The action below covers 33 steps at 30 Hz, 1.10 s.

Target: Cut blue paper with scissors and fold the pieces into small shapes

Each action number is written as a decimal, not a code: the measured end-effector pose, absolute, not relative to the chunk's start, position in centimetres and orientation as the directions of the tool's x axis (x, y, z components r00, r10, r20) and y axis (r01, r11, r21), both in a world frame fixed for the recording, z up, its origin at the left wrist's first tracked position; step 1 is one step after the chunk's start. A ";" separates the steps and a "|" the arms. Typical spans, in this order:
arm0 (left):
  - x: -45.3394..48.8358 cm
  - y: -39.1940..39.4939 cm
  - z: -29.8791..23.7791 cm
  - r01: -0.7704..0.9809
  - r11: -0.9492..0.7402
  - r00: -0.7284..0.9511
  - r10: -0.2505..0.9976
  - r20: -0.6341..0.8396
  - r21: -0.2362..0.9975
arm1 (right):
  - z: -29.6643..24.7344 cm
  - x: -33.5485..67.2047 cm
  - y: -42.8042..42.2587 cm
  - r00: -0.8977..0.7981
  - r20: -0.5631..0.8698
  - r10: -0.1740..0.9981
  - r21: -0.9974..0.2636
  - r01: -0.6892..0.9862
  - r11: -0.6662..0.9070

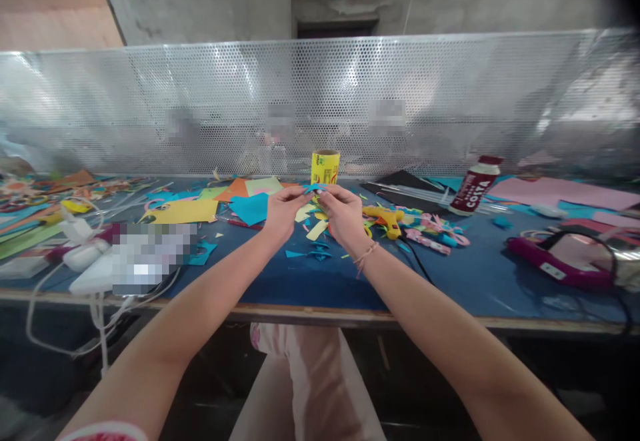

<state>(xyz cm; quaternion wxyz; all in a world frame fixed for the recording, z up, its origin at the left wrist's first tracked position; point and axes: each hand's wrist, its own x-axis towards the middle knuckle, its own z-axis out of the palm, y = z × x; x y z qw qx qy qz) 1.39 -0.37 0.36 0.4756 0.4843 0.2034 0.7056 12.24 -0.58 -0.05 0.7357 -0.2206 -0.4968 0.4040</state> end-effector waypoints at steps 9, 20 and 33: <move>1.3 -0.3 0.5 -0.510 -0.402 -0.065 0.899 0.432 0.760 | 0.0 12.1 -0.8 0.163 0.507 0.846 -0.761 -0.376 0.529; 1.2 -0.5 0.5 -0.441 -0.410 -0.096 0.906 0.412 0.798 | 0.2 12.0 -1.2 0.158 0.478 0.864 -0.785 -0.364 0.501; 1.4 -0.7 0.2 -0.372 -0.472 0.006 0.860 0.510 0.800 | 0.2 12.4 -1.0 0.125 0.421 0.899 -0.785 -0.446 0.430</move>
